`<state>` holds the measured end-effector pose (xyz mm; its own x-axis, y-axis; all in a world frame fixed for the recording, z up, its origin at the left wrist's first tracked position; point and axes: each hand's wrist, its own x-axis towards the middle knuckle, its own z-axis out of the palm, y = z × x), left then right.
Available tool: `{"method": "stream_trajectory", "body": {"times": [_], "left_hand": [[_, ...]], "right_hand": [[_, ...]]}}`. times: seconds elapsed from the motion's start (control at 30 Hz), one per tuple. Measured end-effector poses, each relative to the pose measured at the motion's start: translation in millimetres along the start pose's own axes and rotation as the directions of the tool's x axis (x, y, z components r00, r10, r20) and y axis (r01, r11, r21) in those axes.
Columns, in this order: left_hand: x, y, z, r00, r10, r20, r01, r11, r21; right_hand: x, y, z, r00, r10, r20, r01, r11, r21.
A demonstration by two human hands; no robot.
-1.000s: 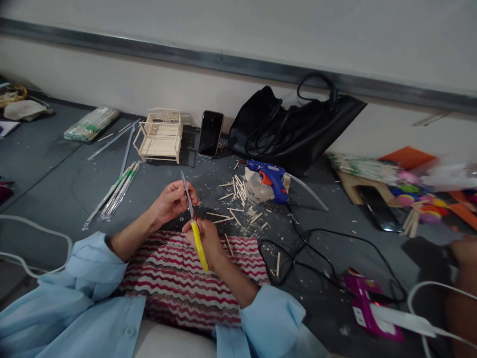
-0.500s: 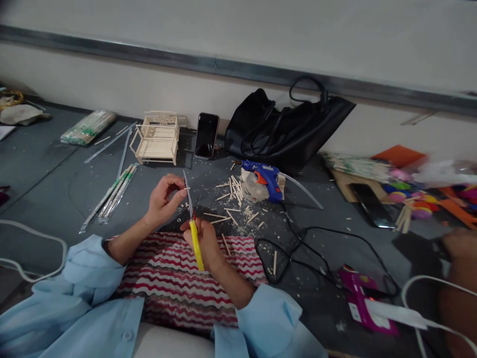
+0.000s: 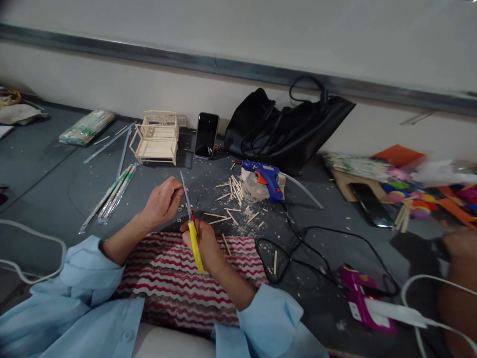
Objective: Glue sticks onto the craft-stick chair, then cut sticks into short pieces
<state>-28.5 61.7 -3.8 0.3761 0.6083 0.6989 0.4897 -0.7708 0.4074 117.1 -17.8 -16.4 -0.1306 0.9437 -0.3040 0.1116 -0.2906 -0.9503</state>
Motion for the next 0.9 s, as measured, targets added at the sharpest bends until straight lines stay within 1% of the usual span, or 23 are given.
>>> {"method": "stream_trajectory", "body": {"times": [0.07,0.2,0.3,0.37,0.43,0.6,0.67,0.77,0.9], "left_hand": [[0.0,0.1,0.9,1.000,0.009,-0.004,-0.009,1.000,0.008],[0.4,0.6,1.0,0.999,0.033,0.000,-0.033,0.999,0.022],[0.3,0.4,0.8,1.000,0.021,0.005,-0.021,1.000,0.013],[-0.1,-0.1,1.0,1.000,0.006,-0.012,-0.006,1.000,0.007],[-0.4,-0.7,1.4,1.000,0.002,-0.028,-0.002,1.000,0.020],[1.1,-0.3,1.1,0.997,0.061,-0.045,-0.057,0.996,0.075],[2.2,0.7,0.5,0.996,0.074,-0.043,-0.069,0.993,0.096],[3.0,1.8,0.4,0.996,0.079,-0.035,-0.074,0.990,0.122],[3.2,2.5,1.0,0.995,0.094,-0.033,-0.089,0.988,0.128]], "right_hand": [[-1.3,-0.9,-0.5,1.000,-0.014,-0.003,0.014,1.000,-0.010],[-2.3,-0.1,-1.0,1.000,-0.001,-0.005,0.001,1.000,0.000],[0.3,2.6,0.9,0.999,-0.045,-0.024,0.045,0.999,-0.009],[3.3,4.8,3.4,0.995,-0.084,-0.049,0.084,0.996,-0.014],[5.6,6.5,5.5,0.993,-0.095,-0.070,0.094,0.995,-0.017],[3.6,6.2,3.8,0.991,-0.117,-0.060,0.113,0.992,-0.057],[1.4,4.8,1.2,0.994,-0.103,-0.031,0.102,0.994,-0.034],[-0.9,2.6,-2.0,0.999,-0.040,0.029,0.040,0.999,0.026],[-1.2,0.4,-2.9,0.999,-0.008,0.040,0.006,0.999,0.048]]}}
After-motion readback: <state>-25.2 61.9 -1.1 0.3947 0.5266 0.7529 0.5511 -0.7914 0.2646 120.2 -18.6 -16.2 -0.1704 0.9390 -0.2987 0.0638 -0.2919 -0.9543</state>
